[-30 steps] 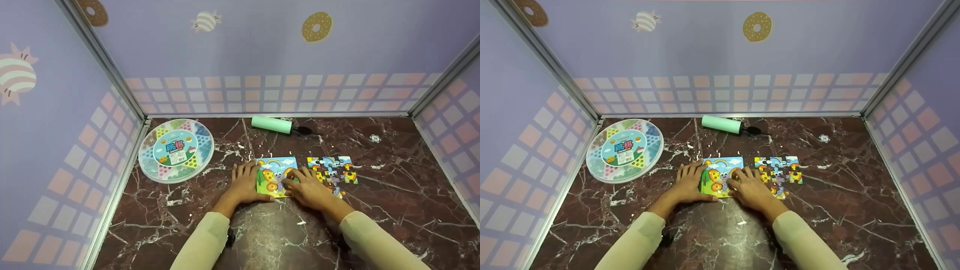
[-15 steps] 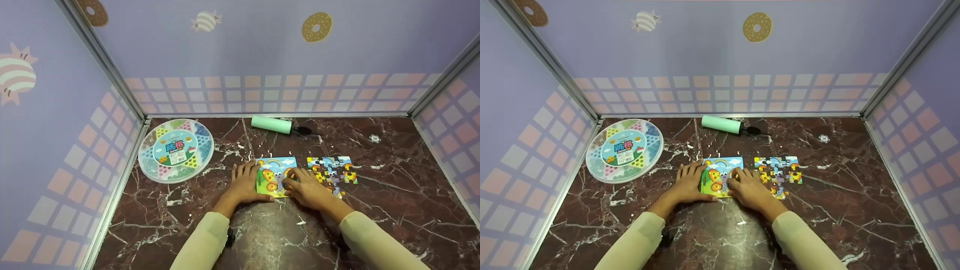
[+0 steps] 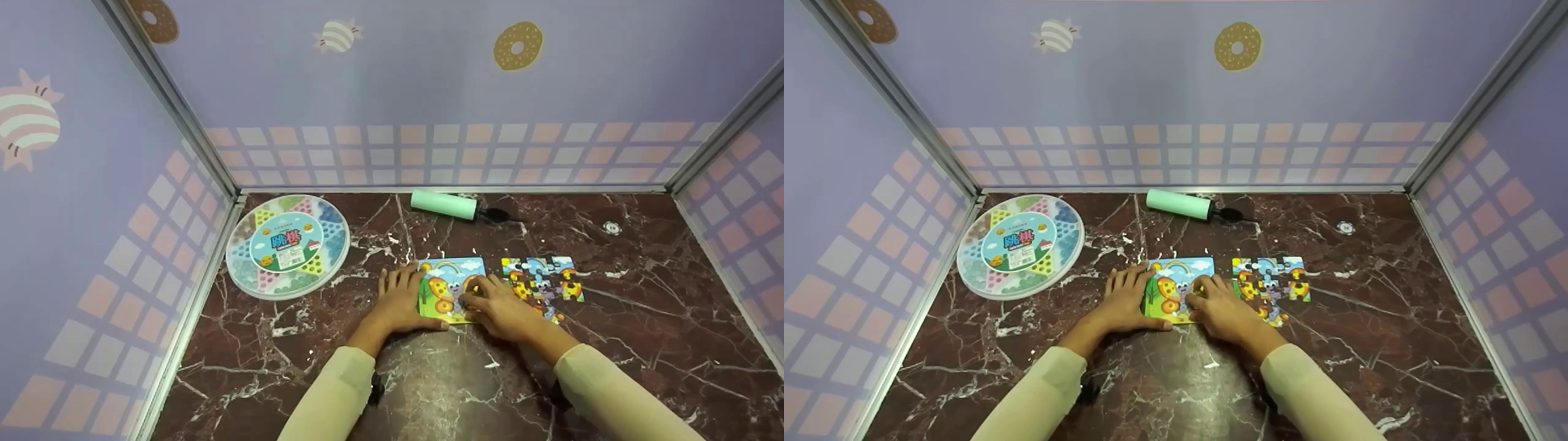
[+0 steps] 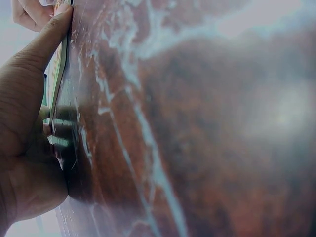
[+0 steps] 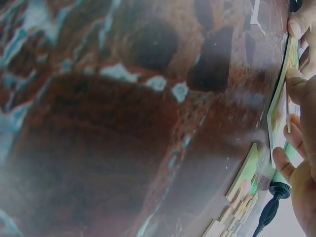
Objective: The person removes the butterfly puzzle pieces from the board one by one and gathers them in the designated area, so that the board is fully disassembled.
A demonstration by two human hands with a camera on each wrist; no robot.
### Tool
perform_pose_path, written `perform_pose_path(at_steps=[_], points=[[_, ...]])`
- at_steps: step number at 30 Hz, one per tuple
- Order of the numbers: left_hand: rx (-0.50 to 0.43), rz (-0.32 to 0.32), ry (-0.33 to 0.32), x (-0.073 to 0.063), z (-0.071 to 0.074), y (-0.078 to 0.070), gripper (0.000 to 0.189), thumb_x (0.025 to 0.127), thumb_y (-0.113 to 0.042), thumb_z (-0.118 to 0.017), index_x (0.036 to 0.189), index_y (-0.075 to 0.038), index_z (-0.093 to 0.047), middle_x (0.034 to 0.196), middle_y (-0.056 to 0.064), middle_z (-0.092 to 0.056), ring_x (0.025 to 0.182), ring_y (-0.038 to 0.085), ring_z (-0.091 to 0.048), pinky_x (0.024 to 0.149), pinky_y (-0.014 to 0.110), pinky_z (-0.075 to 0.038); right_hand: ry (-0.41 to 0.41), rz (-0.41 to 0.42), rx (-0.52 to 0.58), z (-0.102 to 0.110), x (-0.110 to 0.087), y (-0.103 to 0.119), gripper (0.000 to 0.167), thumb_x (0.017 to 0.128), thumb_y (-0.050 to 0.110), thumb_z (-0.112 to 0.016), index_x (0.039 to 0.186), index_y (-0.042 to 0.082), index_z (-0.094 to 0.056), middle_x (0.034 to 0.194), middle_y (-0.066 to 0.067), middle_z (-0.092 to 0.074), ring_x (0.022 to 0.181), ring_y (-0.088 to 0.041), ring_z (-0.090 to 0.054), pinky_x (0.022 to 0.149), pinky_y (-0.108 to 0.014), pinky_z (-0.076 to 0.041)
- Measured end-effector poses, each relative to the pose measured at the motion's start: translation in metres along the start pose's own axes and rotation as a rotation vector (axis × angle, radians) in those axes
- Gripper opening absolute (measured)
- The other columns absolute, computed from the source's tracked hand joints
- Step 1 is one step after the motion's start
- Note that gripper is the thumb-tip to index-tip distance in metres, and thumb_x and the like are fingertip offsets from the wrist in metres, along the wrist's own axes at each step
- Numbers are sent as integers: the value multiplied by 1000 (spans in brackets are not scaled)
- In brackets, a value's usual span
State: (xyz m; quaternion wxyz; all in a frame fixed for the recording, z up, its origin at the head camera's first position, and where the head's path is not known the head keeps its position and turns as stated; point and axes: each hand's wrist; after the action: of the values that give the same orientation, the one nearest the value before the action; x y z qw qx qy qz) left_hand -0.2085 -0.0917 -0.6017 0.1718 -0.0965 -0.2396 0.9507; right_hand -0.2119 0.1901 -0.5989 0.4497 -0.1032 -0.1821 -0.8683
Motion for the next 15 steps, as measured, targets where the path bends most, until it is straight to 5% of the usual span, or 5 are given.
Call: perform_pose_path(at_steps=[8,15], points=[[22,10,8,3,-2,2,129,76,-77,-87,173,-12,-32,185,13,-19,169,41,-18,137,70,-3,-4,6,-32,2,-2,0,23,102,20,-80,122,11,-77,122,-13,-66,101,-29,-56,81,-48,-49],[26,19,14,3,-3,2,131,75,-81,-86,174,-15,-32,186,11,-18,170,41,-18,138,70,-4,-8,-22,-131,4,-9,-2,30,102,24,-79,130,14,-77,130,-15,-65,112,-33,-56,90,-61,-54]])
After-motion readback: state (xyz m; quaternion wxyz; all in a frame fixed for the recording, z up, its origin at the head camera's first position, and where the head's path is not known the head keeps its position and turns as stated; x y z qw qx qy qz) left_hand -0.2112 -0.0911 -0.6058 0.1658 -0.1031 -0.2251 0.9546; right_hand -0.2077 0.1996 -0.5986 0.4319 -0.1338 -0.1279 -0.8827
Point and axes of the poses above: each hand's wrist, its own x-axis towards the middle knuckle, its own z-axis out of the back of the hand, y = z × x
